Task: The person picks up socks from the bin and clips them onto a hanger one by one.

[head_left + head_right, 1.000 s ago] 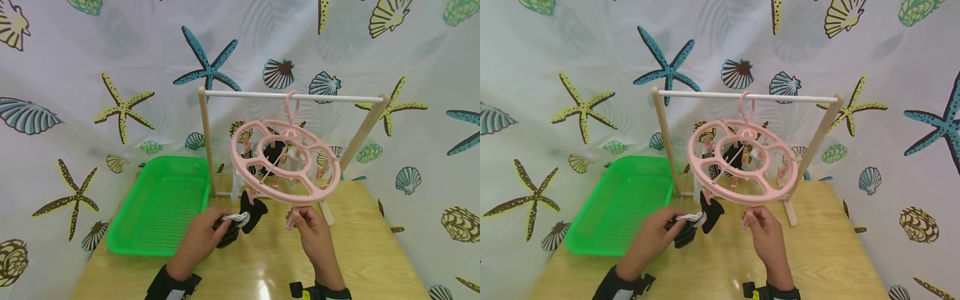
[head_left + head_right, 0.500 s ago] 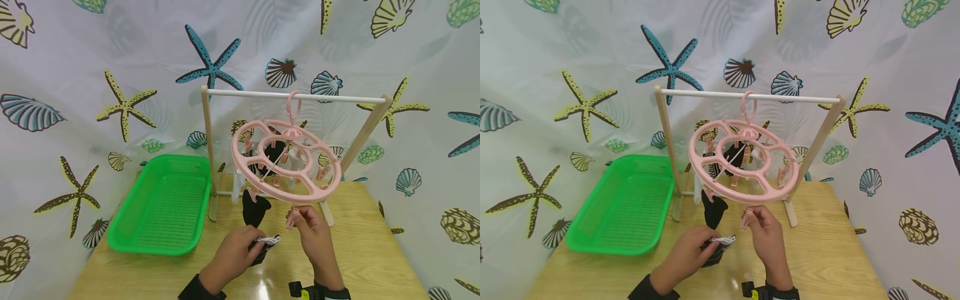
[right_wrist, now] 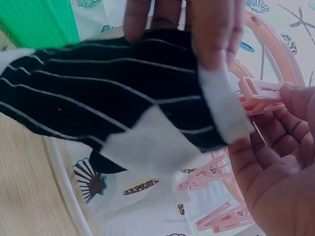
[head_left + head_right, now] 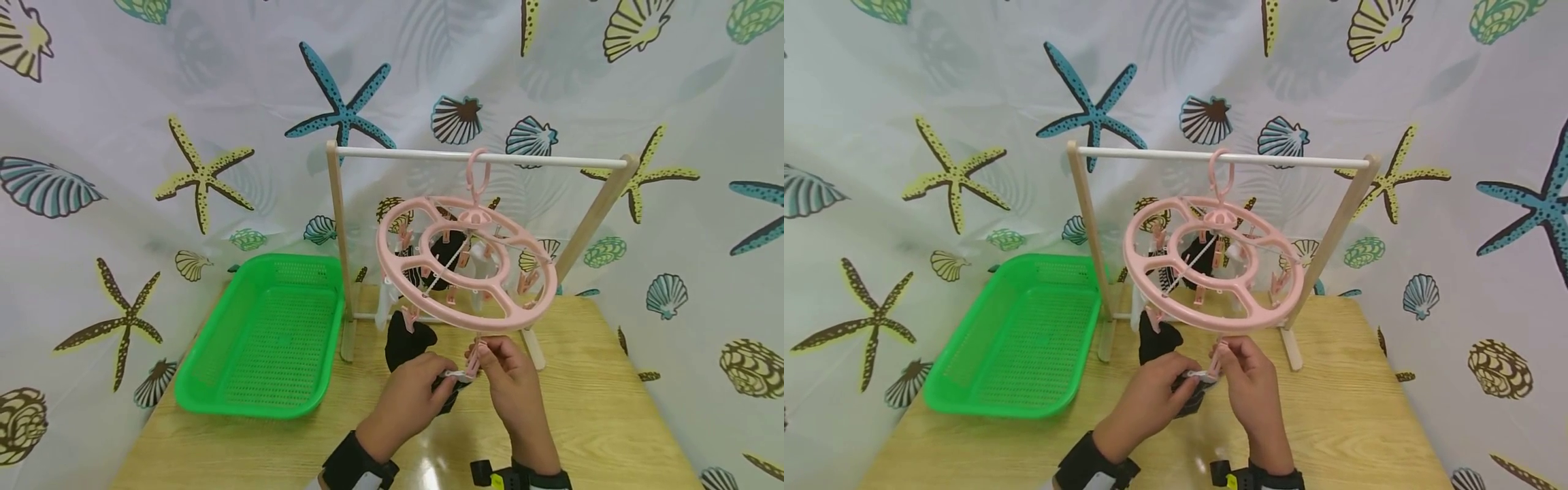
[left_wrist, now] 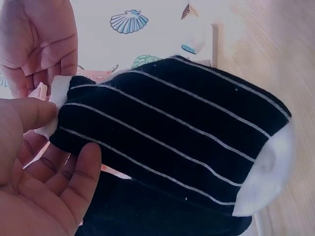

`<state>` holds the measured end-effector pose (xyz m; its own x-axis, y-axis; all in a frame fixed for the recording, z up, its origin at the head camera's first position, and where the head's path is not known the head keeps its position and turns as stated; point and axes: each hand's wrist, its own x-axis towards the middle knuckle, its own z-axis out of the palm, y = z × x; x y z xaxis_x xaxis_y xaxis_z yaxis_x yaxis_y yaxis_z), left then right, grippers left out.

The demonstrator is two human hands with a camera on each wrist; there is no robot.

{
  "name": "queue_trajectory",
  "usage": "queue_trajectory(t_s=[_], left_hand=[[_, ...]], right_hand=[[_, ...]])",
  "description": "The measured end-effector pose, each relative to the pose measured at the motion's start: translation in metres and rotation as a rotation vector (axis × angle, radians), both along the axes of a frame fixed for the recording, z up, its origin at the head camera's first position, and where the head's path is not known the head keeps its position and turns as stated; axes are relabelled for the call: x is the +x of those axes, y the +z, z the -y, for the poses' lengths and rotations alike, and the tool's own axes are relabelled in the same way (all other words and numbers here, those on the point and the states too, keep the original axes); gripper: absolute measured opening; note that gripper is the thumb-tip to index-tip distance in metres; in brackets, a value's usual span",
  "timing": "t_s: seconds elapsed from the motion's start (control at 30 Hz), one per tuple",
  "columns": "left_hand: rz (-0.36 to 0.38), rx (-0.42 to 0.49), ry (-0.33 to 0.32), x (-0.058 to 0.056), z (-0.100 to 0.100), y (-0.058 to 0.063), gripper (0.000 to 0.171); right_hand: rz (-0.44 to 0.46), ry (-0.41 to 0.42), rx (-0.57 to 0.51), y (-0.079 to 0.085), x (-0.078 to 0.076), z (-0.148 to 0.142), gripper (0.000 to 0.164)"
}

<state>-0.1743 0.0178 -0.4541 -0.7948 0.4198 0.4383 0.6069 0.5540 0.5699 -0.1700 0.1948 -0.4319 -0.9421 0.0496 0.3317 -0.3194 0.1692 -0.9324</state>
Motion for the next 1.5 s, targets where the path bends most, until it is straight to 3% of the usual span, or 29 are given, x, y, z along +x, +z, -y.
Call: queue_trajectory(t_s=[0.53, 0.67, 1.03, 1.3, 1.5], left_hand=[[0.049, 0.172, -0.04, -0.007, -0.01, 0.006, 0.013], [0.03, 0.191, -0.033, -0.008, -0.011, 0.007, 0.013], [0.108, 0.22, -0.034, -0.009, -0.008, 0.01, 0.013], [0.145, 0.247, -0.011, -0.009, -0.004, 0.005, 0.013], [0.172, 0.252, 0.046, -0.006, 0.005, -0.008, 0.016]], right_hand=[[-0.027, 0.013, 0.005, 0.0, 0.0, 0.0, 0.017], [-0.036, 0.027, 0.023, -0.001, -0.001, -0.001, 0.017], [0.044, 0.058, 0.062, -0.001, -0.001, -0.003, 0.029], [0.059, 0.056, 0.042, -0.001, -0.002, -0.001, 0.029], [0.081, 0.031, 0.049, -0.002, -0.002, -0.001, 0.033]])
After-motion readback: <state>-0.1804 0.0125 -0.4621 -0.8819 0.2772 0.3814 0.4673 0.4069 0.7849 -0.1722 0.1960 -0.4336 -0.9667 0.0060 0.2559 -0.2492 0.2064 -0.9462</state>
